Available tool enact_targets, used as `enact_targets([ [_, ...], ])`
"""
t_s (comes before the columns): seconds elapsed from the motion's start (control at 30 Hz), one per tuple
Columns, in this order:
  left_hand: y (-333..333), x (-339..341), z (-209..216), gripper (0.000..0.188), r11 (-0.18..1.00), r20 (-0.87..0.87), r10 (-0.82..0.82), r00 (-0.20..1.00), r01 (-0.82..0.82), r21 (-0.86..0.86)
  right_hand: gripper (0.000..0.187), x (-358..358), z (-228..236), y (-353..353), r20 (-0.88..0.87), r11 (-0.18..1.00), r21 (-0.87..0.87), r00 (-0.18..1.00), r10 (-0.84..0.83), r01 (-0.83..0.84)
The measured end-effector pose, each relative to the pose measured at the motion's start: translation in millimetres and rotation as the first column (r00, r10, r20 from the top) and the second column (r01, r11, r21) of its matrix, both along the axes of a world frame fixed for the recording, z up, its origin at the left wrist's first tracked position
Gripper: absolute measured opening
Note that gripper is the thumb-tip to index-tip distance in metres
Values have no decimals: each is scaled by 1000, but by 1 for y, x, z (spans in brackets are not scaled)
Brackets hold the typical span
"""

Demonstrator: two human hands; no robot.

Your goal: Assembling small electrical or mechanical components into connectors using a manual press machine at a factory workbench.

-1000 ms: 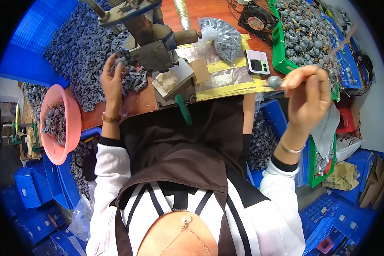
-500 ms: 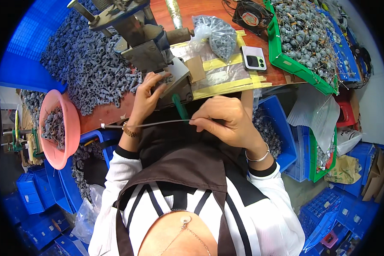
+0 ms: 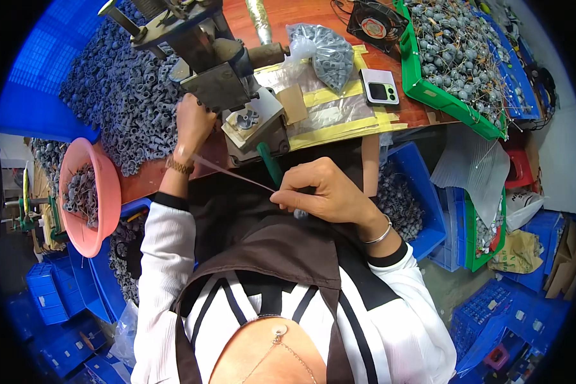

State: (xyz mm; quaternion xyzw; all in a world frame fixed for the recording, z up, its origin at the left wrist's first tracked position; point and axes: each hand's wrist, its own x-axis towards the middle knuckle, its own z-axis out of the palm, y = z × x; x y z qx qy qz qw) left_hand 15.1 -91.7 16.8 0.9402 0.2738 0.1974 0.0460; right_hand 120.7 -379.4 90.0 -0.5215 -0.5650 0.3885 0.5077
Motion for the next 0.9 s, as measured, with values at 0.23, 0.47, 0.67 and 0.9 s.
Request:
enact_targets([
  [0.23,10,13,-17,14,997,96,70,993,-72,12,17,-4,-22,7,-163,984,-115,975,-152,134],
  [0.47,14,6,-17,12,995,192,94,977,-85,-50,15,-4,-35,17,30,941,-143,952,-305,306],
  [0.67,-25,-23,-8,30,591,643,272,716,403,-699,16,-10,-35,26,-135,881,-237,884,-448,411],
  [0.9,-95,-44,-4,35,-55,652,535,538,792,-608,23,-18,-40,44,-93,930,-188,937,-337,316],
])
